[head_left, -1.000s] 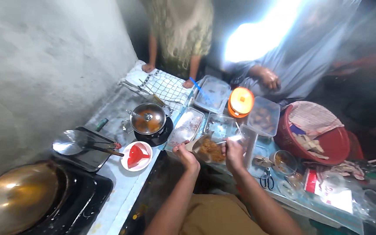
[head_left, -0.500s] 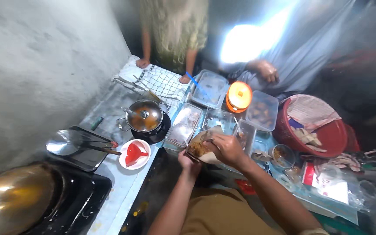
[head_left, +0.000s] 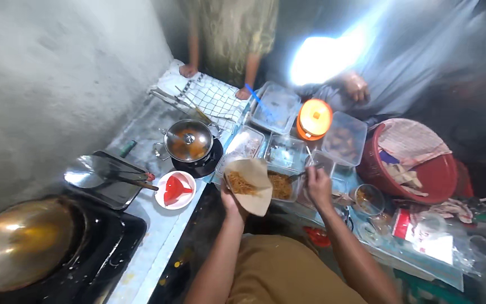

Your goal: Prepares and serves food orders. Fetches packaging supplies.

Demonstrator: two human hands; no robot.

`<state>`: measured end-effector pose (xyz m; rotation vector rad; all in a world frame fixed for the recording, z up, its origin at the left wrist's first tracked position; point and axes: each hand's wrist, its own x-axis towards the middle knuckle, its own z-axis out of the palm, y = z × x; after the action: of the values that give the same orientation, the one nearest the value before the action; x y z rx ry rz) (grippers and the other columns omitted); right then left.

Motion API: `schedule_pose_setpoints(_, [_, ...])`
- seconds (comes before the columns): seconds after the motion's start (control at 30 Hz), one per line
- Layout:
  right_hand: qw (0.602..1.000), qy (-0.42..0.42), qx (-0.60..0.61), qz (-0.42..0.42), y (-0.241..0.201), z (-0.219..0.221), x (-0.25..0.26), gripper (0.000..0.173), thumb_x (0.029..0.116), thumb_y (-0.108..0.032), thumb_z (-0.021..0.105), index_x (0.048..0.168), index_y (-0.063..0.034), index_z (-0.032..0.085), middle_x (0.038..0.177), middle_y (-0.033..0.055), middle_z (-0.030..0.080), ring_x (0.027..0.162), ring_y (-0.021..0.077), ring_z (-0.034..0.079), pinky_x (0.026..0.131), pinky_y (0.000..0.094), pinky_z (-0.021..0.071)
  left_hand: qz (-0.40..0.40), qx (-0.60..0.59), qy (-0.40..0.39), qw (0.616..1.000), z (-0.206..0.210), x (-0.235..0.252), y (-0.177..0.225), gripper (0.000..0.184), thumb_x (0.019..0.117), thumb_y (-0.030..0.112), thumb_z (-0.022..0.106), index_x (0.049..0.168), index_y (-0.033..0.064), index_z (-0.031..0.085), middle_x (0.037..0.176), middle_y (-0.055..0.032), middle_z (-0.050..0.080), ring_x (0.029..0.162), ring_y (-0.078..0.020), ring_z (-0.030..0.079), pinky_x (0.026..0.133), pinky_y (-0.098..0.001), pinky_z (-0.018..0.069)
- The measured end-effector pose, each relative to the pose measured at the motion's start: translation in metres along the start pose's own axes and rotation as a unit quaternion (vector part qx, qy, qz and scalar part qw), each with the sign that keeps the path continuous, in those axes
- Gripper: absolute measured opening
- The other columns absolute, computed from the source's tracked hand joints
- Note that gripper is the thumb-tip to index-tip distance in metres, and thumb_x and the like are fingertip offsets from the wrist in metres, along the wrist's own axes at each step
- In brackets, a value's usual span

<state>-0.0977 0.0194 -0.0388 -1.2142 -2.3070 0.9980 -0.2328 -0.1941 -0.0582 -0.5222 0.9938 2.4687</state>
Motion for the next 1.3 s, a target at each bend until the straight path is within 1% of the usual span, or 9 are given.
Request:
schedule_pose_setpoints(0.07, [0.998,-0.043,-0.056,0.002,0.023,0.027,-0.002,0.039,0.1087,-0.032,0.047,0.109,-0.0042,0.074,0.09,0.0099,0.075,0.077,0.0234,0.073,0.078,0.0476,0.0608,0.088,0.092,0.027,0.991,-0.019,0.003,0.006,0.049,0.1133,0.029,0.012,0.148,0.0094,0.04,0.13,-0.0031,0.06,0.113,-0.0042,0.059,0.095,-0.0261,0.0519])
schedule_pose_setpoints(0.13, [0.997,-0.047,-0.066,0.01,0.026,0.043,-0.004,0.037,0.1088,-0.028,0.047,0.111,-0.0028,0.074,0.089,0.0121,0.075,0.078,0.0245,0.073,0.08,0.0472,0.0599,0.117,0.142,0.054,0.981,-0.039,0.006,0.008,0.051,0.1121,0.024,0.01,0.153,0.0037,0.033,0.141,-0.0081,0.053,0.121,-0.0061,0.054,0.102,-0.0256,0.0472])
schedule_pose_setpoints(0.27, [0.982,-0.134,-0.05,0.12,0.017,0.059,0.003,0.043,0.1114,-0.033,0.041,0.108,-0.0019,0.071,0.087,0.0072,0.076,0.079,0.0204,0.074,0.083,0.0448,0.0594,0.085,0.124,0.101,0.983,-0.055,-0.003,0.008,0.048,0.1133,0.027,0.016,0.146,0.0058,0.044,0.132,-0.0073,0.061,0.115,-0.0098,0.06,0.097,-0.0301,0.0523])
schedule_pose_setpoints(0.4, [0.986,-0.094,0.006,0.141,0.022,0.07,0.009,0.041,0.1119,-0.029,0.039,0.103,-0.0024,0.07,0.077,0.0044,0.073,0.07,0.0174,0.071,0.075,0.0411,0.0597,0.053,0.152,0.141,0.977,-0.058,-0.023,-0.001,0.046,0.1137,0.025,0.018,0.143,0.0046,0.046,0.127,-0.0085,0.062,0.111,-0.0103,0.061,0.093,-0.0295,0.0531])
schedule_pose_setpoints(0.53, [0.975,-0.118,0.072,0.173,0.022,0.083,0.004,0.041,0.113,-0.03,0.036,0.11,-0.0021,0.066,0.077,0.0039,0.073,0.064,0.0154,0.071,0.066,0.0364,0.0619,-0.001,0.146,0.166,0.975,-0.065,-0.027,-0.016,0.045,0.1133,0.029,0.023,0.14,0.0056,0.05,0.123,-0.0103,0.065,0.106,-0.0148,0.064,0.088,-0.0348,0.0554])
schedule_pose_setpoints(0.63, [0.984,-0.086,0.061,0.146,0.02,0.082,0.0,0.04,0.1125,-0.029,0.037,0.109,-0.0032,0.068,0.077,0.0033,0.073,0.064,0.0143,0.07,0.068,0.0366,0.0607,0.005,0.126,0.151,0.981,-0.063,-0.022,-0.025,0.043,0.1133,0.027,0.022,0.133,0.0052,0.054,0.111,-0.0064,0.067,0.097,-0.0102,0.066,0.081,-0.0292,0.0572])
schedule_pose_setpoints(0.73, [0.991,-0.051,0.042,0.115,0.021,0.081,-0.003,0.041,0.1118,-0.03,0.038,0.105,-0.0031,0.069,0.076,0.0033,0.072,0.066,0.0154,0.069,0.07,0.0387,0.0598,0.009,0.115,0.129,0.985,-0.062,-0.014,-0.027,0.044,0.1131,0.025,0.02,0.135,0.0034,0.052,0.113,-0.0065,0.066,0.099,-0.0088,0.065,0.084,-0.0271,0.056])
schedule_pose_setpoints(0.83, [0.98,-0.138,0.04,0.135,0.018,0.085,-0.005,0.042,0.1123,-0.03,0.038,0.108,-0.0018,0.068,0.083,0.004,0.075,0.072,0.0152,0.072,0.075,0.0378,0.0615,0.019,0.157,0.125,0.98,-0.062,-0.011,-0.025,0.041,0.1131,0.02,0.024,0.136,0.0006,0.052,0.116,-0.0073,0.066,0.1,-0.0076,0.064,0.085,-0.0254,0.0554])
schedule_pose_setpoints(1.3, [0.901,-0.091,0.306,0.293,0.023,0.087,0.011,0.042,0.1139,-0.028,0.035,0.108,0.001,0.064,0.073,0.0044,0.063,0.056,0.0097,0.056,0.054,0.0256,0.0488,0.03,0.115,0.118,0.986,-0.073,-0.013,-0.024,0.043,0.1129,0.023,0.021,0.134,0.0012,0.051,0.111,-0.0073,0.067,0.096,-0.0087,0.066,0.082,-0.0277,0.0574])
